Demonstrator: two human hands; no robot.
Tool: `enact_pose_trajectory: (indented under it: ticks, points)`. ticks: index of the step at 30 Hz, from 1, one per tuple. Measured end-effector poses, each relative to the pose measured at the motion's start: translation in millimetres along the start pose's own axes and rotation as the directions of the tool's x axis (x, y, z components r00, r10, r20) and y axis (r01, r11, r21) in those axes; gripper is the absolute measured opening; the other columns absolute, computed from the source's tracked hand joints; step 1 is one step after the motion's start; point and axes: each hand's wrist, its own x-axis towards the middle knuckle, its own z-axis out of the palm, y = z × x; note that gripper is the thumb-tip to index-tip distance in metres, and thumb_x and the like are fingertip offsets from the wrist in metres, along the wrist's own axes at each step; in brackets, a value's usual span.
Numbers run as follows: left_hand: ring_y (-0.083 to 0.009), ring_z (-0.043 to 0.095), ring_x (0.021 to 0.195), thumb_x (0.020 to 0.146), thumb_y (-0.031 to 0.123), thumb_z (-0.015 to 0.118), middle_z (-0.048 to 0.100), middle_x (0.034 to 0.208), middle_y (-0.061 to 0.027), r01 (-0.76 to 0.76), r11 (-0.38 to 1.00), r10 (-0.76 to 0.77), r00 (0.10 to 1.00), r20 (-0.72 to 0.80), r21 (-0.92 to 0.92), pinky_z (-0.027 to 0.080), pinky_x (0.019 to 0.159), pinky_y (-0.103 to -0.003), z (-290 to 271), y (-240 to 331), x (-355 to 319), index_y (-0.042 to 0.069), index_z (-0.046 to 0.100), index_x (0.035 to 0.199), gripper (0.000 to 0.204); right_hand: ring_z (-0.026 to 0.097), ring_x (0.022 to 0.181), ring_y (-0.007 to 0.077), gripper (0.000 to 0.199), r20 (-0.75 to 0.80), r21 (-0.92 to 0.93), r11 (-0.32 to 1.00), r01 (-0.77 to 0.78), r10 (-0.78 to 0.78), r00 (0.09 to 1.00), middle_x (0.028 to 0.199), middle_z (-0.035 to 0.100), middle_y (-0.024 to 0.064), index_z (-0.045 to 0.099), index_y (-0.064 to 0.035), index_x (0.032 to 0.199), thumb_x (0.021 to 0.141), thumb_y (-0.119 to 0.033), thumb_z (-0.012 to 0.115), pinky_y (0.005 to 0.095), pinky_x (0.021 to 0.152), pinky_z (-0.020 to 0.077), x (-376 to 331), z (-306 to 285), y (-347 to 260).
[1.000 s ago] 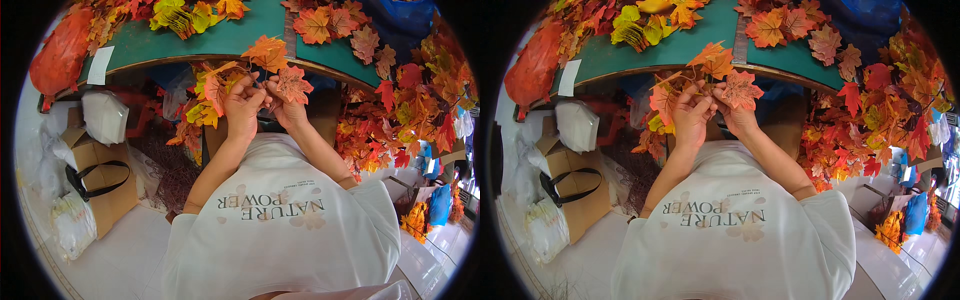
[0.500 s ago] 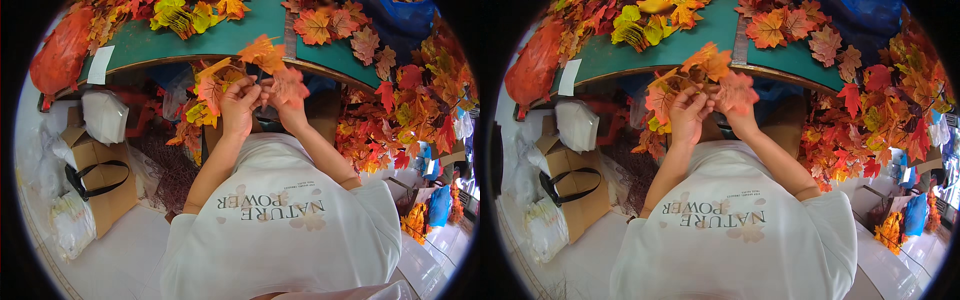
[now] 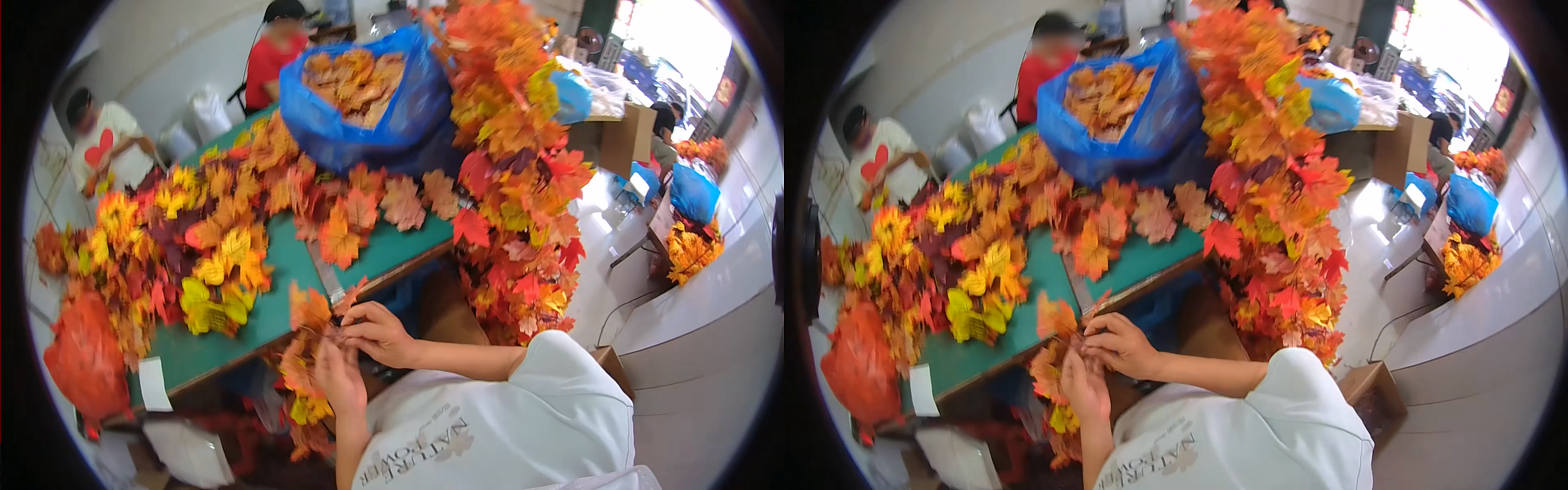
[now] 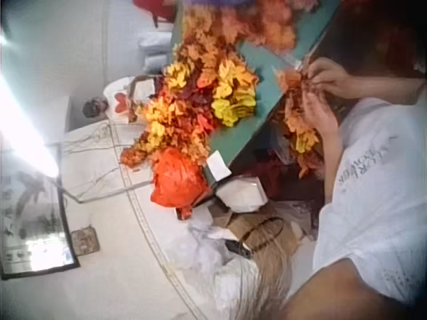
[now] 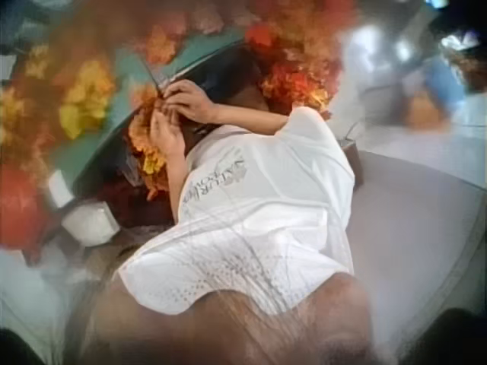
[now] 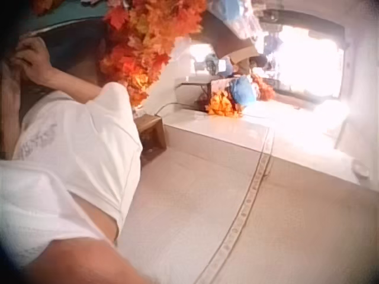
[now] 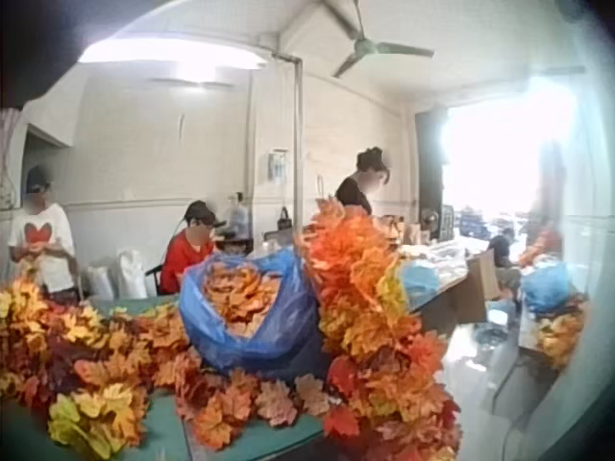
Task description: Assembling artificial maple leaves by attaching individual leaves onto plastic stem structures.
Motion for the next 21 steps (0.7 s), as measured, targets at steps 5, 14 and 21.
enact_pose_trajectory:
  ticks: [5, 14, 21]
  points:
    - [-0.0262, 0.053, 0.111, 0.077, 0.015, 0.071, 0.055, 0.116, -0.0157, -0.272, 0.887, -0.364, 0.084, 0.927, 0.373, 0.041, 0.094, -0.034, 28.0, 96.5, -17.4, -0.008, 0.041, 0.127, 0.063, 0.057, 0.059, 0.0147, 0.026, -0.476, 0.388, 0.914, -0.118, 0.309, 0.823, 0.063, 0.051, 0.0036, 0.044, -0.0062, 0.082, 0.099, -0.025, 0.038, 0.0333, 0.069, 0.0500, 85.0, -94.9, -14.1]
    - [-0.0241, 0.046, 0.120, 0.070, 0.008, 0.071, 0.048, 0.126, -0.0137, -0.487, 0.192, -0.115, 0.851, 0.512, 0.852, 0.037, 0.099, -0.034, -8.5, 59.0, 25.6, 0.001, 0.044, 0.128, 0.064, 0.033, 0.055, 0.0055, 0.021, -0.802, -0.102, 0.940, 0.325, -0.271, 0.532, 0.062, 0.036, -0.0043, 0.050, -0.0026, 0.106, 0.092, -0.018, 0.049, 0.0219, 0.057, 0.0390, 239.9, -365.8, -89.4]
    - [-0.0075, 0.056, 0.075, 0.084, 0.001, 0.061, 0.057, 0.078, 0.0016, 0.144, 0.726, -0.633, 0.521, 0.572, 0.672, 0.045, 0.072, -0.023, 20.0, -71.6, 41.6, 0.003, 0.038, 0.134, 0.055, 0.063, 0.086, 0.0238, 0.019, -0.205, -0.813, 0.582, -0.003, -0.282, 0.937, 0.084, 0.064, 0.0083, 0.062, -0.0063, 0.094, 0.082, -0.021, 0.057, 0.0367, 0.074, 0.0478, 391.4, -416.5, 26.9]
